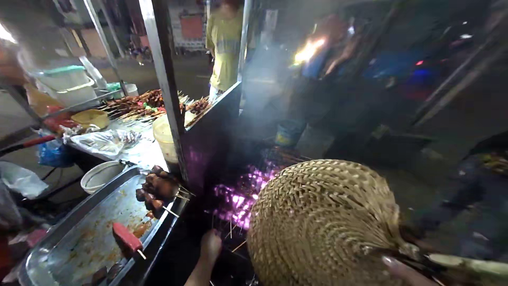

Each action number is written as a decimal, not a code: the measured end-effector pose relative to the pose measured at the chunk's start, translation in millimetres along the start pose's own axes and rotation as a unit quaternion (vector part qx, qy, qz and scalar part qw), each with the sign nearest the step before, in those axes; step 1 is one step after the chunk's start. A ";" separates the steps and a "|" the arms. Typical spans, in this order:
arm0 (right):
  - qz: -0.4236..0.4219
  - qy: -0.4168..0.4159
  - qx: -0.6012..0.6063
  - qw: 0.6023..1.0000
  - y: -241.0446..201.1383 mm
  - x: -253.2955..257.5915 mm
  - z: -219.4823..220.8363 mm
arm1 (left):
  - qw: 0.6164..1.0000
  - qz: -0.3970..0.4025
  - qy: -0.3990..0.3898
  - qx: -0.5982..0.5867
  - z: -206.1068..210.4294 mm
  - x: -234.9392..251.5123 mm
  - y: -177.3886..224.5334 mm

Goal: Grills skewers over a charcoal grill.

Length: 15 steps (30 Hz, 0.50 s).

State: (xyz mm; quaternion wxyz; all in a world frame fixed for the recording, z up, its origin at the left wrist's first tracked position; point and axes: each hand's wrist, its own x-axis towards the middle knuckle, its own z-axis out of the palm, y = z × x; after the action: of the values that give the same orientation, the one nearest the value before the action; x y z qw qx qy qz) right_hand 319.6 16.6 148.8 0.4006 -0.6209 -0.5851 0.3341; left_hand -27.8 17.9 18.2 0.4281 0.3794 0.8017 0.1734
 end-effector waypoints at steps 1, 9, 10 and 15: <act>-0.030 -0.001 -0.025 0.999 5.5 5.7 3.2 | 1.000 0.001 0.015 0.001 3.1 3.2 -1.6; 0.028 -0.030 -0.021 0.999 -9.3 -8.1 6.9 | 0.999 -0.029 0.032 -0.032 37.6 53.3 -36.4; 0.008 -0.018 -0.053 0.998 -0.8 -1.7 5.1 | 0.999 -0.026 0.031 -0.017 36.2 52.0 -39.3; -0.091 -0.004 -0.084 0.992 0.8 -8.5 17.5 | 0.996 0.006 0.086 0.004 27.5 40.4 -44.4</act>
State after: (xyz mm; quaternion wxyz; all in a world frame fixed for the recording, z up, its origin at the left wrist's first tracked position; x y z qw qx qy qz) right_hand 303.7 10.1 139.6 0.3735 -0.5953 -0.6669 0.2477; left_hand -39.6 18.2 -46.8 0.3549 0.3692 0.8341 0.2048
